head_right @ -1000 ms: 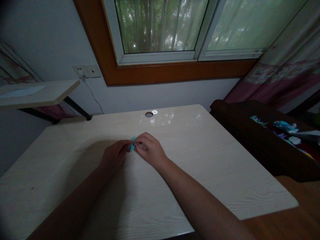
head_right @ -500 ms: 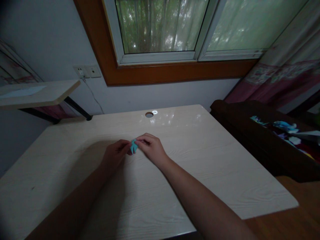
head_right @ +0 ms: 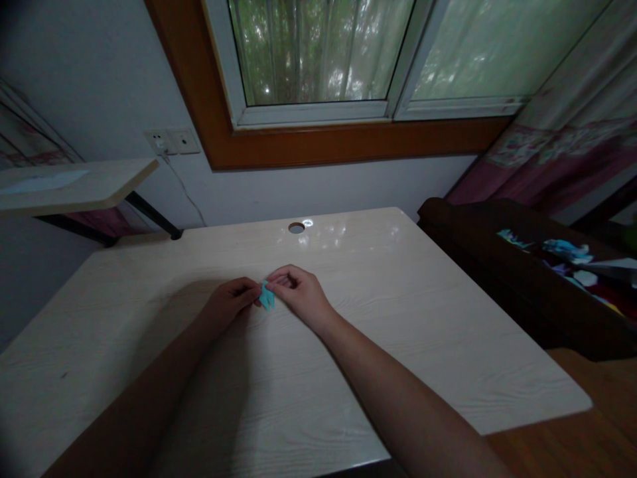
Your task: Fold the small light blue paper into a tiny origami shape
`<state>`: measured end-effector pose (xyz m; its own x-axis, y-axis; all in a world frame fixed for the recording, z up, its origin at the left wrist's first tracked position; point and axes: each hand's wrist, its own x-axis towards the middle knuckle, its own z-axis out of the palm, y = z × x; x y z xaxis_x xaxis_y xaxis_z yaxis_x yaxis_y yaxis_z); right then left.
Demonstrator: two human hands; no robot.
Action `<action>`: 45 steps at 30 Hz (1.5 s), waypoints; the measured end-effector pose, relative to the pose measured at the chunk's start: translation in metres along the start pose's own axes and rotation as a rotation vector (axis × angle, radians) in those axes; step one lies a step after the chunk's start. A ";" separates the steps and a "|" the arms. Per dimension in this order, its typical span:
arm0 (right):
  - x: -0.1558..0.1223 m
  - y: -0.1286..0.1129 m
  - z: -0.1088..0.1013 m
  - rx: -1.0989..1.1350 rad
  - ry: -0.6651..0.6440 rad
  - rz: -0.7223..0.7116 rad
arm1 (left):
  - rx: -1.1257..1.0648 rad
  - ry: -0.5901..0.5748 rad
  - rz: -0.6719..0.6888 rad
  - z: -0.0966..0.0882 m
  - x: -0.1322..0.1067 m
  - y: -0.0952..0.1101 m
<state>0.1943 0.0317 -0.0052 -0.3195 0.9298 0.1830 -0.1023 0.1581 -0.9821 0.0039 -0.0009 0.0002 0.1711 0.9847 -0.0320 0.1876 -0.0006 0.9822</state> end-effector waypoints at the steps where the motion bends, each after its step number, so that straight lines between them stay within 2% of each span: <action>1: 0.000 0.000 0.000 -0.019 -0.002 -0.001 | 0.009 -0.004 -0.008 0.000 0.000 0.001; 17: -0.002 -0.002 -0.002 -0.176 -0.065 -0.073 | -0.014 -0.031 -0.051 -0.002 0.000 0.004; 24: -0.003 -0.004 -0.002 -0.109 -0.010 -0.067 | -0.123 0.101 -0.023 -0.002 0.003 -0.001; 29: -0.004 0.004 0.005 -0.049 -0.126 -0.031 | -0.177 0.191 -0.007 -0.003 0.004 -0.002; 32: -0.006 0.008 0.008 -0.070 -0.184 -0.060 | -0.194 0.226 -0.032 -0.001 0.004 -0.001; 40: -0.006 0.001 0.004 -0.172 -0.158 -0.102 | -0.231 0.117 -0.033 0.000 0.002 -0.001; 45: -0.006 -0.001 0.007 -0.117 -0.148 -0.107 | -0.260 0.140 -0.014 0.000 0.002 -0.001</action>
<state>0.1896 0.0241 -0.0050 -0.4485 0.8478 0.2830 -0.0363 0.2990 -0.9535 0.0040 0.0011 -0.0007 0.0316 0.9988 -0.0379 -0.0679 0.0400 0.9969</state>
